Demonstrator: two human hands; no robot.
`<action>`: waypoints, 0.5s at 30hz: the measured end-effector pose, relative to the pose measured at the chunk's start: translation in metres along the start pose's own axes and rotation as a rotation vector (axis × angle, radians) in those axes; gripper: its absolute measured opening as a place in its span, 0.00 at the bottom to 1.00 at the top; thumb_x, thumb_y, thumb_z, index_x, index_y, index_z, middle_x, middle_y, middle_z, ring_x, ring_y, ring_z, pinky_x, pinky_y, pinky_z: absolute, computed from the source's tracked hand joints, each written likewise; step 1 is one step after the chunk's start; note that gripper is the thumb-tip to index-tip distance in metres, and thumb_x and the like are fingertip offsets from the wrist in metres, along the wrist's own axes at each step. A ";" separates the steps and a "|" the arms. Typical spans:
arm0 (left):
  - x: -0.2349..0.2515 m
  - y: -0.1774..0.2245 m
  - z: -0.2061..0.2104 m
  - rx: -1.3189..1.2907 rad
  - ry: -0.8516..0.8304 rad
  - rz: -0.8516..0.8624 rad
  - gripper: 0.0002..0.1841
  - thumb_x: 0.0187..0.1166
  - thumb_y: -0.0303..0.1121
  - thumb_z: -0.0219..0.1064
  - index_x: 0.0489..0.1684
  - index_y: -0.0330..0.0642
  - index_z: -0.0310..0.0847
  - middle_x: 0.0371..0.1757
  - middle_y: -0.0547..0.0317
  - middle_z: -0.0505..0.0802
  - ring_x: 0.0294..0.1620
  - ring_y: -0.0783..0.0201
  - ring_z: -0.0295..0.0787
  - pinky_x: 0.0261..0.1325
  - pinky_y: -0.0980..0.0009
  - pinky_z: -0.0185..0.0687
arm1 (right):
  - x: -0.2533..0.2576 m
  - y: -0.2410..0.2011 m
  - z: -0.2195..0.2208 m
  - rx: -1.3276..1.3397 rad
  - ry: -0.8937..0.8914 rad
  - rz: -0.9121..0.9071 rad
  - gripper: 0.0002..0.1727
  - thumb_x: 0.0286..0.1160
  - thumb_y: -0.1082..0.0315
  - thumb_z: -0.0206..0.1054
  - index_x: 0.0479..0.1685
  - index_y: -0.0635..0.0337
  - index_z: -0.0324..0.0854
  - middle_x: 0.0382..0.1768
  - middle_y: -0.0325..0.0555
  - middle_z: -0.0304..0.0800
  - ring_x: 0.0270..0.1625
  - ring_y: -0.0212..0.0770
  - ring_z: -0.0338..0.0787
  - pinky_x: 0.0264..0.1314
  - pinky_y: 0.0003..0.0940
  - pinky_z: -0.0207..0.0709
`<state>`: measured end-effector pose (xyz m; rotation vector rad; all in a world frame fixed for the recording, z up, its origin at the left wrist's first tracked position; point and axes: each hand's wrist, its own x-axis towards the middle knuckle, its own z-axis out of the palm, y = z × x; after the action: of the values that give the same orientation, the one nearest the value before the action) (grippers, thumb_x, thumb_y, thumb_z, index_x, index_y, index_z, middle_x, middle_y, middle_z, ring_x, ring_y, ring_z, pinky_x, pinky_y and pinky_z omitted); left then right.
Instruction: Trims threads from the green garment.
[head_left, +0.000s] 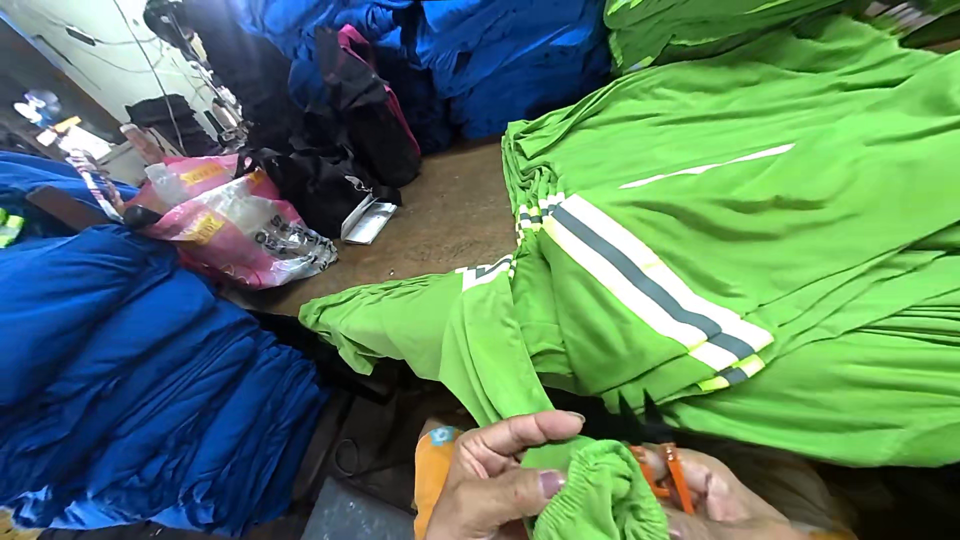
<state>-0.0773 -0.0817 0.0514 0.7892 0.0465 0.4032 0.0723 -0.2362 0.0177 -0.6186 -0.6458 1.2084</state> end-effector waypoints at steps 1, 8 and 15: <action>0.000 0.000 -0.001 0.035 0.004 0.016 0.20 0.75 0.19 0.67 0.66 0.30 0.85 0.58 0.39 0.93 0.54 0.57 0.94 0.62 0.60 0.89 | 0.004 -0.002 -0.001 0.024 -0.037 -0.025 0.09 0.72 0.71 0.74 0.48 0.53 0.91 0.46 0.36 0.92 0.35 0.26 0.85 0.31 0.22 0.79; 0.005 0.000 -0.018 1.304 0.228 0.694 0.16 0.62 0.14 0.70 0.49 0.34 0.90 0.45 0.52 0.96 0.41 0.59 0.96 0.41 0.64 0.98 | 0.011 -0.013 0.000 -1.151 0.375 -0.373 0.07 0.57 0.74 0.74 0.30 0.60 0.80 0.23 0.39 0.79 0.23 0.28 0.75 0.23 0.24 0.68; 0.039 0.016 0.006 1.173 0.303 0.455 0.24 0.64 0.16 0.69 0.56 0.53 0.89 0.49 0.61 0.92 0.15 0.66 0.84 0.12 0.69 0.85 | 0.019 -0.039 0.007 -1.013 0.385 -0.350 0.14 0.64 0.66 0.82 0.39 0.55 0.79 0.23 0.33 0.77 0.21 0.25 0.71 0.20 0.21 0.64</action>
<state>-0.0452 -0.0613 0.0714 1.9019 0.4202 0.9537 0.0965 -0.2263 0.0530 -1.4652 -0.9723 0.3423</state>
